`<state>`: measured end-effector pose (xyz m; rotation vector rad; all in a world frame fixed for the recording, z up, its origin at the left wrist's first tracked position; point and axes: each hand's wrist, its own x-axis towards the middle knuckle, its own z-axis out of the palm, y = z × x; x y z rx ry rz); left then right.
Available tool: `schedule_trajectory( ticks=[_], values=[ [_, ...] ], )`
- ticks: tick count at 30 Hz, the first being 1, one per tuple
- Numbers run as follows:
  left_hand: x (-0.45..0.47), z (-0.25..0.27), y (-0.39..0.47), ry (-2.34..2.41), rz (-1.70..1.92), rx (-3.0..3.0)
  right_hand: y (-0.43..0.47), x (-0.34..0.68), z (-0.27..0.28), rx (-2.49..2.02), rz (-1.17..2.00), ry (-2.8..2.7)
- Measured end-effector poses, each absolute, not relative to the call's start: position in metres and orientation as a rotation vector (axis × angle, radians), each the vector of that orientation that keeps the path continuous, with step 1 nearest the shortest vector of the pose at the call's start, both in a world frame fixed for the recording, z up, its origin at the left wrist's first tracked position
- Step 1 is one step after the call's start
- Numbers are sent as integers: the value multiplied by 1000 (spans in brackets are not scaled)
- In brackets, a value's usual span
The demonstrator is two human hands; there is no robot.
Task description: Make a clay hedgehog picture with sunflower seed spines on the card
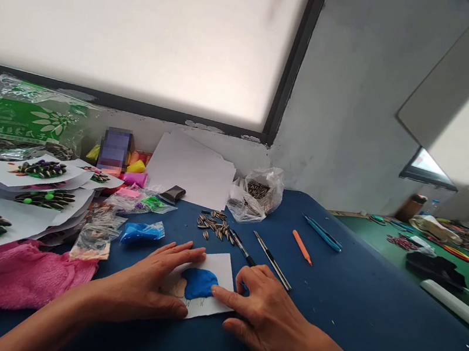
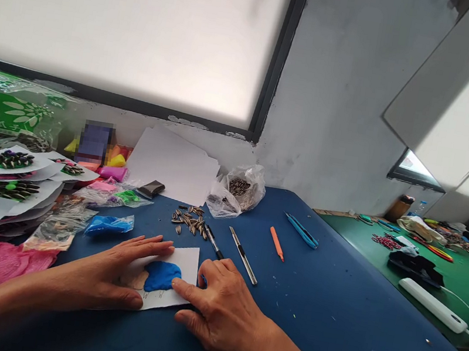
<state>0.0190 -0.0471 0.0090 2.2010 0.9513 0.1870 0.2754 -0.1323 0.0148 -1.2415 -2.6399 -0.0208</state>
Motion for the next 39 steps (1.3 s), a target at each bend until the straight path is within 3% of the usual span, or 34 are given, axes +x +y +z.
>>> schedule_trajectory(
  ticks=[22, 39],
  values=[
    [20, 10, -48, 967, 138, 2221, -132, 273, 15, -1167, -62, -2700],
    [19, 7, -50, 996, 216, 2155, -130, 261, 21, -1428, 81, -2610]
  ],
)
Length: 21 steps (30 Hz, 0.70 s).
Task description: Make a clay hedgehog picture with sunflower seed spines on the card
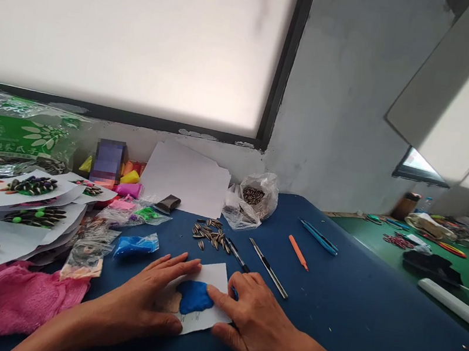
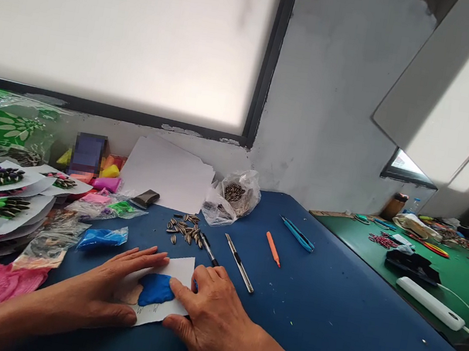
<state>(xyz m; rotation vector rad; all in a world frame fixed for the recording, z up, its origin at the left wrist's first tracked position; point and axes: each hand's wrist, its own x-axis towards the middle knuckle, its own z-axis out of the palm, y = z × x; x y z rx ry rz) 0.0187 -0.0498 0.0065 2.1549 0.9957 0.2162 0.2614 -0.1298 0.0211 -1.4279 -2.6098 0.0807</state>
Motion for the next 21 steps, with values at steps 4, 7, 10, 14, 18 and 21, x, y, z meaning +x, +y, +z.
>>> schedule_trajectory(
  ticks=[4, 7, 10, 14, 18, 21],
  values=[
    [19, 9, -52, 1002, 211, 2152, -130, 260, 24, -1448, 160, -2593],
    [20, 11, -53, 1038, 173, 2140, -129, 260, 29, -1487, 242, -2530],
    [20, 11, -54, 1047, 158, 2143, -128, 259, 33, -1495, 230, -2482],
    [19, 5, -51, 1018, 149, 2186, -129, 257, 28, -1468, 162, -2561],
    [20, 2, -49, 1038, 170, 2190, -130, 256, 27, -1475, 182, -2593],
    [22, 7, -50, 1060, 143, 2179, -129, 255, 36, -1499, 272, -2529]
  ],
)
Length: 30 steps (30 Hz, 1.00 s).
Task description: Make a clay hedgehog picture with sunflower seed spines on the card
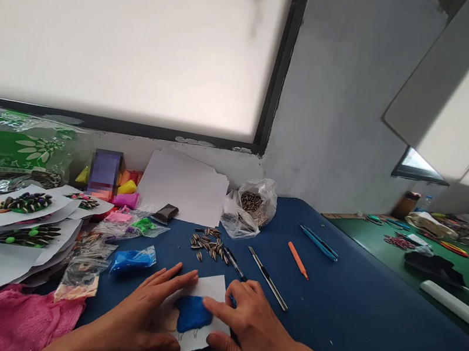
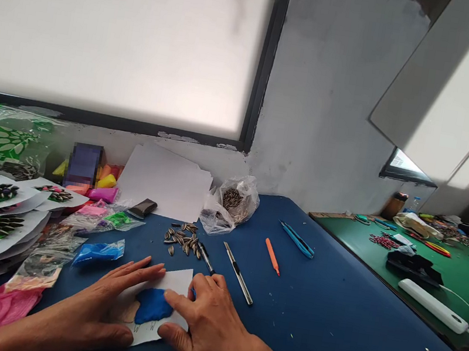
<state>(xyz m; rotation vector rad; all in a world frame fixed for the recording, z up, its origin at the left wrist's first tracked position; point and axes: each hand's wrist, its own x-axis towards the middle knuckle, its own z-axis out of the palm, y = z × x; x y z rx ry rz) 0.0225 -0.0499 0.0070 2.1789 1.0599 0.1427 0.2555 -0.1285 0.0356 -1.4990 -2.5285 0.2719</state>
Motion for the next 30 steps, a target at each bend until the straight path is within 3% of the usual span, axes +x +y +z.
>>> schedule_trajectory(
  ticks=[14, 30],
  values=[
    [20, 3, -46, 989, 187, 2293, -120, 247, 32, -1551, 384, -2490],
    [22, 15, -47, 1050, 99, 2251, -109, 233, 35, -1456, 276, -2576]
  ],
)
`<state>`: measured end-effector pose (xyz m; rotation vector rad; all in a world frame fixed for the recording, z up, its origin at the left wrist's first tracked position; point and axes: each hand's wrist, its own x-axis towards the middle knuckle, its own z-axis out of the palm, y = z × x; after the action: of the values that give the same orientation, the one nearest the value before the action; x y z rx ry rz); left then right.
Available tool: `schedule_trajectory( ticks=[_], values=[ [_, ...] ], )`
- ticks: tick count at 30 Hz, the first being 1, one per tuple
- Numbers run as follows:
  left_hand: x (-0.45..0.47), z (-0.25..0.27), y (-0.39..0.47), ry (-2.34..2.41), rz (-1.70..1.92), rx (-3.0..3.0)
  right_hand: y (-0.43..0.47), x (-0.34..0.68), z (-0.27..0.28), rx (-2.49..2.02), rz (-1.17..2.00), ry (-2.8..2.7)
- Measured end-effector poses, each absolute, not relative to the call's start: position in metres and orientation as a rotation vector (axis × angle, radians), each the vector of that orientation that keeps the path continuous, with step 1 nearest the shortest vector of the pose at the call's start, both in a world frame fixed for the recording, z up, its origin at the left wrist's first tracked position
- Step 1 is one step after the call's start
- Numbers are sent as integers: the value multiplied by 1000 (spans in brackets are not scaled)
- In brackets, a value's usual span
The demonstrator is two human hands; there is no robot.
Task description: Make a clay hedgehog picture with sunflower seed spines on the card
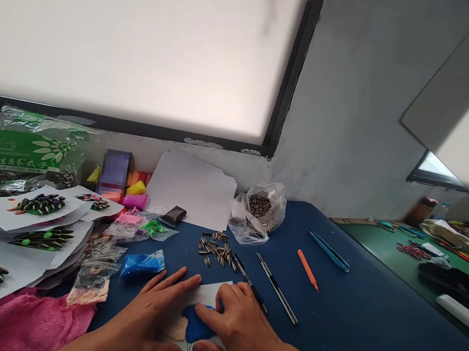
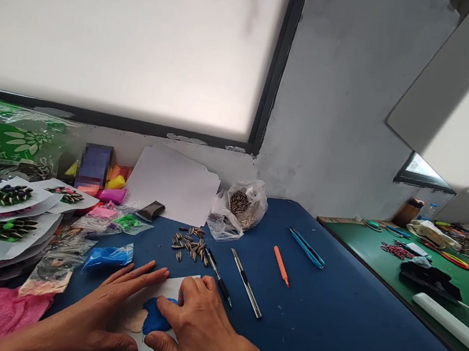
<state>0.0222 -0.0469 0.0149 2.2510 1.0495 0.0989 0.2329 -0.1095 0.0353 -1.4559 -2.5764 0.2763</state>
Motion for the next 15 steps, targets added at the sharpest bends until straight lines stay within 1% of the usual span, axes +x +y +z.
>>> schedule_trajectory(
  ticks=[7, 12, 15],
  values=[
    [19, 10, -45, 991, 177, 2247, -102, 230, 45, -1472, 340, -2552],
    [22, 17, -46, 1011, 145, 2215, -100, 230, 34, -1436, 284, -2568],
    [22, 17, -46, 1029, 127, 2193, -98, 236, 30, -1384, 308, -2563]
  ],
)
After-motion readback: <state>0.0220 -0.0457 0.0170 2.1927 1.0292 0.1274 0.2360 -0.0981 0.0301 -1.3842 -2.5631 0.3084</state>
